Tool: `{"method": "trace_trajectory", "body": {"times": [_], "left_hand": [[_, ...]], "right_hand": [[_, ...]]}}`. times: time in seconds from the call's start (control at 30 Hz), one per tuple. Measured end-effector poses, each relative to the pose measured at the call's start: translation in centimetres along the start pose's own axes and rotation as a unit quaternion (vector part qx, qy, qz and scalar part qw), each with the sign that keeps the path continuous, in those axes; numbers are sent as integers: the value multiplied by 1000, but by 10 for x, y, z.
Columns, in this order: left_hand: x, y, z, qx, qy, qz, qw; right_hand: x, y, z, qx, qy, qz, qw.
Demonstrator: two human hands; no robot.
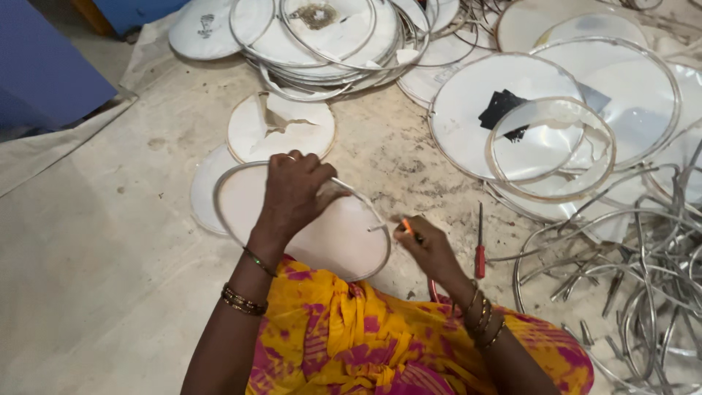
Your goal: The person uses pliers to cut and pull a metal rim away from a circular white shade and then uses a utility knife to trim the edges of the shade.
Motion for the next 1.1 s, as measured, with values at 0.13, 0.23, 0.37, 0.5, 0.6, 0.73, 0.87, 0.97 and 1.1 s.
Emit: {"method": "trace_trajectory", "body": {"times": [0.13, 0.23, 0.37, 0.5, 0.6, 0.73, 0.87, 0.97, 1.1], "left_hand": [[-14, -6, 2, 61, 42, -19, 997], [-23, -10, 7, 80, 49, -46, 995], [-24, -8, 14, 67, 49, -48, 995], [-21, 8, 32, 17, 29, -46, 998], [-20, 9, 43, -5, 11, -59, 998], [-21, 11, 45, 6, 21, -76, 997], [-16, 11, 47, 1, 0, -96, 995], [-17, 11, 48, 6, -8, -104, 995], [-15, 12, 46, 3, -1, -104, 995]], "right_hand": [[13, 70, -37, -51, 23, 199, 978], [12, 120, -53, 6, 46, 236, 971], [2, 145, -50, -13, 66, 257, 964], [-5, 89, -31, 24, 139, 73, 987], [-20, 28, -9, -7, 173, -62, 983], [-39, -39, 16, -133, 193, -216, 948], [-33, -66, 31, -169, 207, -242, 933], [-30, -67, 35, -165, 226, -238, 930], [-27, -63, 35, -165, 242, -243, 925]]}}
Point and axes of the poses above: each hand's wrist, its own x-axis towards the middle knuckle, its own z-axis out of the palm, y = z × x, the point moved 4 cm from there along x, towards the middle knuckle, and after that the axes turned 14 degrees about z, right-handed, at the moved point
